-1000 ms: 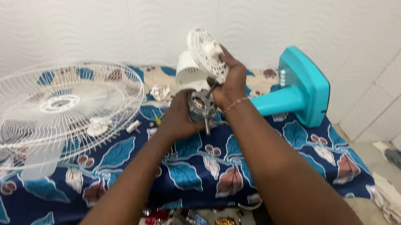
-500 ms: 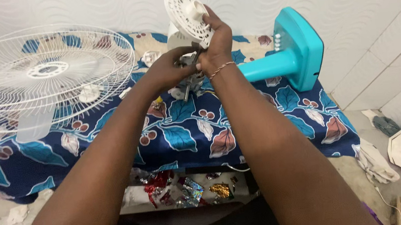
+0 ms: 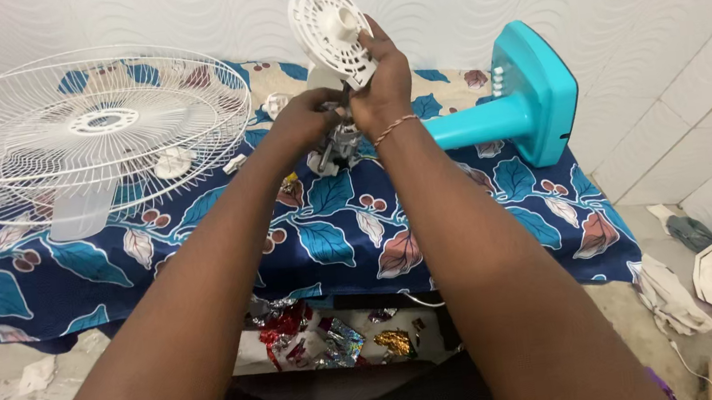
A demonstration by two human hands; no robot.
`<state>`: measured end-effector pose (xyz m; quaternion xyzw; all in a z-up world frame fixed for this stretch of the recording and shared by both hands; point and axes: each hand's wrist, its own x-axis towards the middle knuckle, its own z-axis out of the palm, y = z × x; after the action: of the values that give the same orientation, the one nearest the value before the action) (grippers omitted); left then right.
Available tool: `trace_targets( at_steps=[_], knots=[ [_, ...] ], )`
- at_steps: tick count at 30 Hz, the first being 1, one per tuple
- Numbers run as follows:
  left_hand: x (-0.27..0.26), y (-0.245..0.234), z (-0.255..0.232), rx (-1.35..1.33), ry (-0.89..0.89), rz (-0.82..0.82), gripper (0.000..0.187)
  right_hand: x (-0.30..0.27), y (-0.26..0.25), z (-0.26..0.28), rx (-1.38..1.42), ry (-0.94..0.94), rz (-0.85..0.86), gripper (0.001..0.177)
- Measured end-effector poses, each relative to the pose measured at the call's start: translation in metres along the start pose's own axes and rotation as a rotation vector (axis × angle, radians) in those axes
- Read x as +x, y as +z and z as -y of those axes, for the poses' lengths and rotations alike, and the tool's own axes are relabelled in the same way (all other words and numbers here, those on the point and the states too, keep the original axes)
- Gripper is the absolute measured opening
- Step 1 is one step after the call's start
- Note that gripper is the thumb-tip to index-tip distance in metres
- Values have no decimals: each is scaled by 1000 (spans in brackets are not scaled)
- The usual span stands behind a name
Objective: The person disassembles a table fan by removing screws from the base and motor housing using a screwdriver. They separate the fan head, motor, and rear grille, placing components on the table.
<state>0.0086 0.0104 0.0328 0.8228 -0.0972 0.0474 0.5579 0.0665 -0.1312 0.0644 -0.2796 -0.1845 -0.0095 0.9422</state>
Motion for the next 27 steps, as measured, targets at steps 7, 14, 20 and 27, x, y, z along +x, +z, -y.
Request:
trace_targets(
  at_steps=[7, 14, 20, 27],
  knots=[
    [-16, -12, -2, -128, 33, 3, 38, -10, 9, -6, -238, 45, -75, 47],
    [-10, -10, 9, -165, 84, 9, 37, -13, 9, -1, -322, 41, -23, 45],
    [-14, -5, 12, -226, 141, 19, 39, -18, -6, 8, -455, 53, 20, 46],
    [-21, -7, 1, -132, 138, -15, 41, -22, -4, 17, -464, 121, -29, 48]
  ],
)
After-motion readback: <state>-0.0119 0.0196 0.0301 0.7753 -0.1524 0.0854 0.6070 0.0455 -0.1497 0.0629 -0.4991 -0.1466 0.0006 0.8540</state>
